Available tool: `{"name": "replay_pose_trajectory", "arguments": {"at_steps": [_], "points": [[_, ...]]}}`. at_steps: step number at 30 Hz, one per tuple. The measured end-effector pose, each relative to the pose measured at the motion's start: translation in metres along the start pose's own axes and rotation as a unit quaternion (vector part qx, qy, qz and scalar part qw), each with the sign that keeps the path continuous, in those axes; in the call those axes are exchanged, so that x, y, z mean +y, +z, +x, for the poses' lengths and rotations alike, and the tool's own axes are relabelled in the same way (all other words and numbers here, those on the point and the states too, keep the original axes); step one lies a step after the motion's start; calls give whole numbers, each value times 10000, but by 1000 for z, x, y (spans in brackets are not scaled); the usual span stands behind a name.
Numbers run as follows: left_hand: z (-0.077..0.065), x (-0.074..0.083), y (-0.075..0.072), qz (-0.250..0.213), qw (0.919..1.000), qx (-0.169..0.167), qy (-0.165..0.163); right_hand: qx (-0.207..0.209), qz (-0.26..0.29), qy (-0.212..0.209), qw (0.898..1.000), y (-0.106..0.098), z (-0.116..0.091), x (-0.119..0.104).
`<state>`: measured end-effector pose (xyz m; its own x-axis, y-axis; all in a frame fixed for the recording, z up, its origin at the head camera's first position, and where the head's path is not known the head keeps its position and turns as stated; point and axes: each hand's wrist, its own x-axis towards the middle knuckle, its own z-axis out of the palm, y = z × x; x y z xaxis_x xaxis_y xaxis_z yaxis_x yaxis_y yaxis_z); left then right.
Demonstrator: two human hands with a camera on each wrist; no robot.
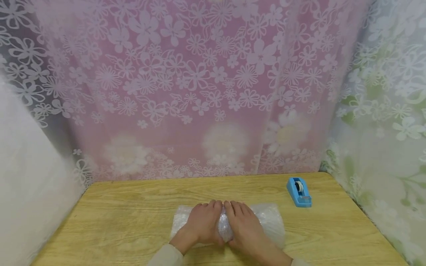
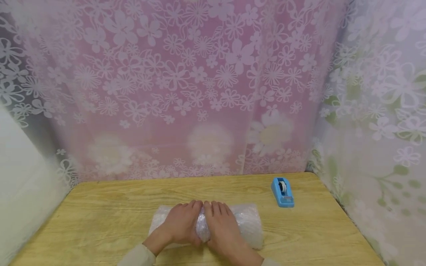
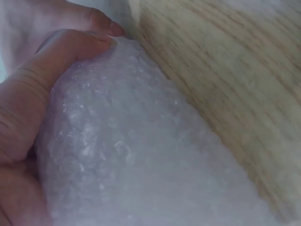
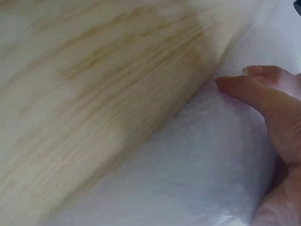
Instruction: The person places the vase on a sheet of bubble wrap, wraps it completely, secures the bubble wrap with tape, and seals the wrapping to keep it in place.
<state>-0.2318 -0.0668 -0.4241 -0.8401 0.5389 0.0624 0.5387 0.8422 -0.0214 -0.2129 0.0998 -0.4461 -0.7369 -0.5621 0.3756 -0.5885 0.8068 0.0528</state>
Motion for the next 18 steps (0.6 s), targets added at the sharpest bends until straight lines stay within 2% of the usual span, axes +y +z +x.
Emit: {"name": "replay_pose_trajectory", "arguments": {"at_steps": [13, 16, 18], "points": [[8, -16, -2, -860, 9959, -265, -22, 577, -314, -290, 9974, 5, 10, 2], [8, -19, -1, -1144, 9926, -397, -14, 523, -349, -355, 9974, 1, 14, 2], [7, -20, -1, -1398, 9889, -494, -2, 324, -288, -388, 9983, -2, 16, 3]]}}
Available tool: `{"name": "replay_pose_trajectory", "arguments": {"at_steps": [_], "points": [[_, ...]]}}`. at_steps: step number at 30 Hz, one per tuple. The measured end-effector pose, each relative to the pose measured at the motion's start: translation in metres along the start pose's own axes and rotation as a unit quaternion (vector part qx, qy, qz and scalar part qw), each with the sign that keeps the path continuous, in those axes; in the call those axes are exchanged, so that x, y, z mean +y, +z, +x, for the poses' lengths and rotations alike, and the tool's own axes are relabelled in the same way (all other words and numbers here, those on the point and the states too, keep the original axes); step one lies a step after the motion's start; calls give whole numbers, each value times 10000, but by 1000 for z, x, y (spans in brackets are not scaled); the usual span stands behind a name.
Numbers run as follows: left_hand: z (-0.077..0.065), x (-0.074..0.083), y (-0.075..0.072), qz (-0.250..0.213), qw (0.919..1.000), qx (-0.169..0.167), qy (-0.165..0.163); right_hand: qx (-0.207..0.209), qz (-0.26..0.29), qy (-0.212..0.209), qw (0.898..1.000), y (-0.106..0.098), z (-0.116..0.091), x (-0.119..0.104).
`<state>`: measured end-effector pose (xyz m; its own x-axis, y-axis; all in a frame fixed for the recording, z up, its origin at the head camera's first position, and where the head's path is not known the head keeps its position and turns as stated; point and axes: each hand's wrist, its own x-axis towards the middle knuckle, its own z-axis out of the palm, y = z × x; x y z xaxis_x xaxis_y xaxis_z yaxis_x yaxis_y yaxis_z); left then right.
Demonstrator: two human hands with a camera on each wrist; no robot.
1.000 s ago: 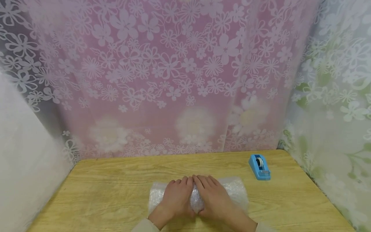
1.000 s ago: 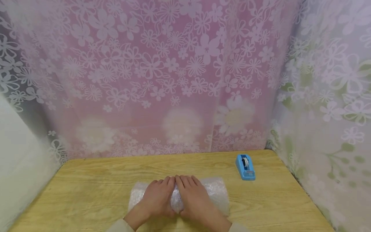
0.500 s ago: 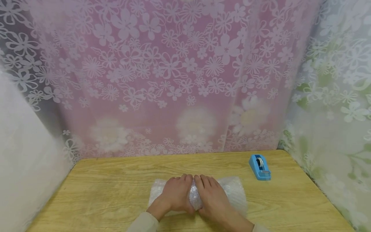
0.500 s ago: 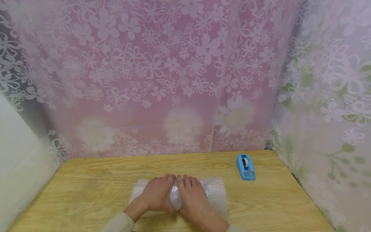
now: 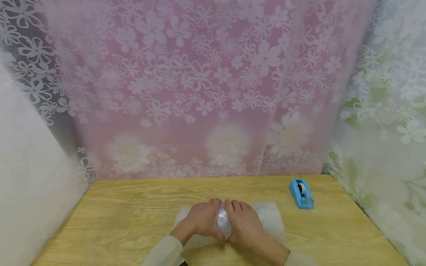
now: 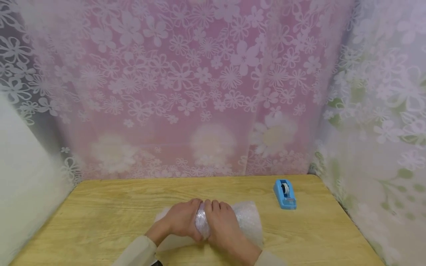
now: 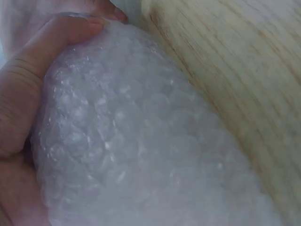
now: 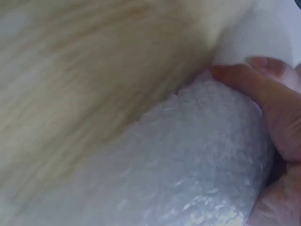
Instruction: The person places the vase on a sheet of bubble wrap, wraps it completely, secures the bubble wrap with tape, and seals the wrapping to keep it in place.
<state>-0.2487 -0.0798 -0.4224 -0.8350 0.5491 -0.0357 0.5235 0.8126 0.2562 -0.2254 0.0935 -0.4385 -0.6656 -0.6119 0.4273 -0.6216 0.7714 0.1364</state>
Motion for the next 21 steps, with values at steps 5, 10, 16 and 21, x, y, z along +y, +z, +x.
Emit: {"name": "replay_pose_trajectory", "arguments": {"at_steps": [5, 10, 16, 21], "points": [[-1, 0, 0, -400, 9988, -244, 123, -672, 355, -2, 9971, -8, 1, 4], [0, 3, -4, -646, 9964, -528, 156, -1205, 752, 80, 9898, -14, -1, 8], [-4, 11, -14, -1162, 9841, -1346, 52, -2029, 1770, 138, 9630, -23, -4, 12], [-8, 14, -16, -1714, 9701, -1717, -125, -2520, 2342, 106, 9389, -31, -1, 15]]}}
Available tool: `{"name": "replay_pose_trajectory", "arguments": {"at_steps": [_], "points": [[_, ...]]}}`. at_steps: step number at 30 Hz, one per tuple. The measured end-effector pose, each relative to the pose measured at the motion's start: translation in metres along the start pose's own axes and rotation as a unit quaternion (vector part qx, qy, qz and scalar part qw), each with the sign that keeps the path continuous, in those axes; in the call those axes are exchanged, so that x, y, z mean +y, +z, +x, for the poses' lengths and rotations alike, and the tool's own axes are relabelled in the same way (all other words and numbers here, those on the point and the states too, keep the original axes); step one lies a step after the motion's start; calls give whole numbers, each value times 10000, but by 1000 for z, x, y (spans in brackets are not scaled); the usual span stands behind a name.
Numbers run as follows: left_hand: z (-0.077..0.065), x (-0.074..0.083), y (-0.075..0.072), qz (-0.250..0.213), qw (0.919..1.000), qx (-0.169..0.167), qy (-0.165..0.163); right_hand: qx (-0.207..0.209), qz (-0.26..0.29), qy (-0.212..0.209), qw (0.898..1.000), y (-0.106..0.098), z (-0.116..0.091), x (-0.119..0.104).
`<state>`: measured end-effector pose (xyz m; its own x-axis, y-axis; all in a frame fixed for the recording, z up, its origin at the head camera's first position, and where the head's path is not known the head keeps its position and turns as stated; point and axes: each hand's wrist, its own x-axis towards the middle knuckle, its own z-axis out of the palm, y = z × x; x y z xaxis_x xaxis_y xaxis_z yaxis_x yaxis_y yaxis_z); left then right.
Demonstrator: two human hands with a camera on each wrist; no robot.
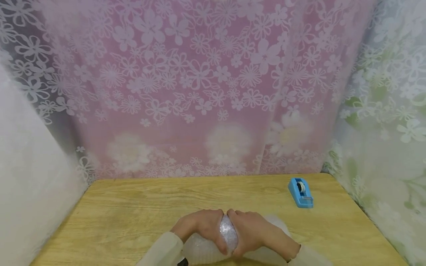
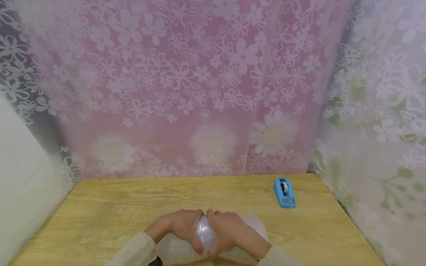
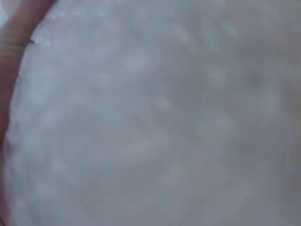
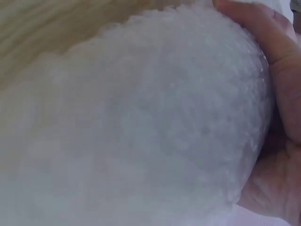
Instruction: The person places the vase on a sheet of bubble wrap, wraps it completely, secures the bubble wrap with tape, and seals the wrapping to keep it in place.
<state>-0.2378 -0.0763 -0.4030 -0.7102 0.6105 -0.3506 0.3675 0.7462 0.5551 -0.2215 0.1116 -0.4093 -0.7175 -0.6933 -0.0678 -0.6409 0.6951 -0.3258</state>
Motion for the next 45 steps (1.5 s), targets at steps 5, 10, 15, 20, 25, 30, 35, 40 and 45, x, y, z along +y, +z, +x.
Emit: {"name": "replay_pose_trajectory", "arguments": {"at_steps": [5, 10, 15, 20, 25, 30, 35, 40, 45], "points": [[-2, -5, 3, -430, 9989, 171, -79, -389, 119, 51, 9992, -8, 5, 0], [-5, -8, 4, 245, 9985, 499, -25, -725, 70, 217, 9971, -11, 11, -2], [-12, 0, 0, 1226, 9896, 735, 184, -972, -95, 453, 9942, -16, 16, -6], [-23, 18, 1, 2391, 9649, 1082, 100, -1281, -382, 638, 9890, -21, 22, -12], [-28, 36, 14, 2987, 9400, 1599, -410, -1637, -418, 1024, 9803, -26, 30, -14], [-24, 35, 34, 3065, 9162, 2467, -765, -1757, -165, 1174, 9773, -27, 35, -13], [-19, 26, 43, 3309, 8942, 2967, -537, -1770, 68, 1144, 9775, -30, 36, -10], [-14, 19, 45, 3358, 8853, 3193, -404, -1925, 203, 1068, 9753, -33, 41, -6], [-11, 15, 43, 3219, 8911, 3170, -423, -2246, 416, 915, 9693, -36, 49, 1]]}}
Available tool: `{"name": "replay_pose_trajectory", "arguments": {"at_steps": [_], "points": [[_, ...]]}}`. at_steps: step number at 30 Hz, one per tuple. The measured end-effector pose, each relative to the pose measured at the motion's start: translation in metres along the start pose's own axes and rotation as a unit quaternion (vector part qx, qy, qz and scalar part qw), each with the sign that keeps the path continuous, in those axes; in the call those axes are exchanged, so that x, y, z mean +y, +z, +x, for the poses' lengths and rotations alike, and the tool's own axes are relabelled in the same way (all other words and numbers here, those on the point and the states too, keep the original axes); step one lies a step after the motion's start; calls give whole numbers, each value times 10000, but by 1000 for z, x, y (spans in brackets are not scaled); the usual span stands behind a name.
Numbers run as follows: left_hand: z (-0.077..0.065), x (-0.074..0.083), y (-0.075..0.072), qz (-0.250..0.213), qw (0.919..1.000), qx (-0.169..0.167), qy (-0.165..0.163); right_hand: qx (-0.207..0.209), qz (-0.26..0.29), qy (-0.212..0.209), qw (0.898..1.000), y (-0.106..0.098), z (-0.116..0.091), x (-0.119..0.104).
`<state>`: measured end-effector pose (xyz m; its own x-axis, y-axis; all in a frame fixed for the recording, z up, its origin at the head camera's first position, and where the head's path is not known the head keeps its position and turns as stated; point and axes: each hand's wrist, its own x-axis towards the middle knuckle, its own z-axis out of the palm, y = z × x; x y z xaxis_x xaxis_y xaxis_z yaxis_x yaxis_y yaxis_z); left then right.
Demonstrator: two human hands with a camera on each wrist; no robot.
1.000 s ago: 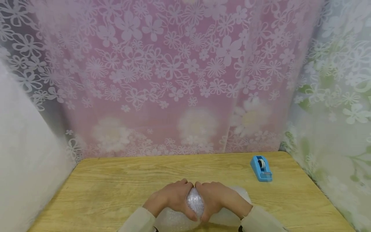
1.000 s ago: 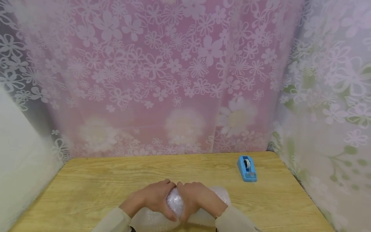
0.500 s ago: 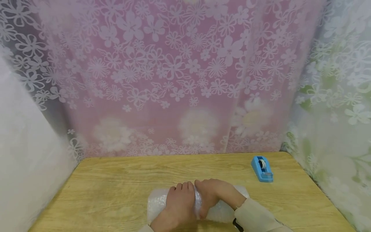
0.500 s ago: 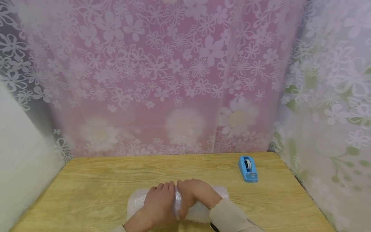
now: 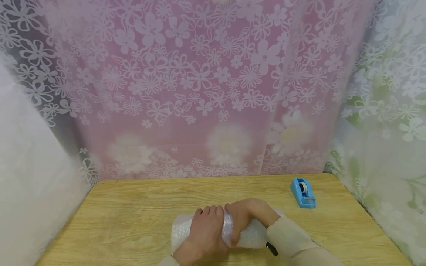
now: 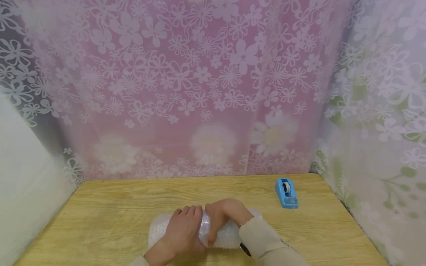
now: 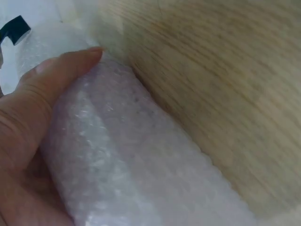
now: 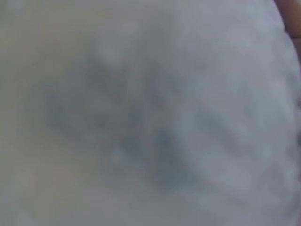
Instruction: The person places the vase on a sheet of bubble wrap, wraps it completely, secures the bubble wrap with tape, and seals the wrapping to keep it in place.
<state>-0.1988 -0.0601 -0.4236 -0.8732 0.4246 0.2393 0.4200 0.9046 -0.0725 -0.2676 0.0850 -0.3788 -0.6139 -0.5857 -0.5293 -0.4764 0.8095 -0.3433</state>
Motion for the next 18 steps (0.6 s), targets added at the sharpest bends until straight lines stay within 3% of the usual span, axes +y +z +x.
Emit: {"name": "replay_pose_trajectory", "arguments": {"at_steps": [11, 15, 18], "points": [[15, -6, -2, -202, 9983, -539, 108, -316, 403, -119, 9986, -6, 9, 15], [18, -7, -4, -236, 9968, -749, 159, -78, 427, -91, 9990, -4, 5, 16], [21, -10, -5, -398, 9945, -966, 110, 529, 364, -83, 9979, 1, -4, 16]]}}
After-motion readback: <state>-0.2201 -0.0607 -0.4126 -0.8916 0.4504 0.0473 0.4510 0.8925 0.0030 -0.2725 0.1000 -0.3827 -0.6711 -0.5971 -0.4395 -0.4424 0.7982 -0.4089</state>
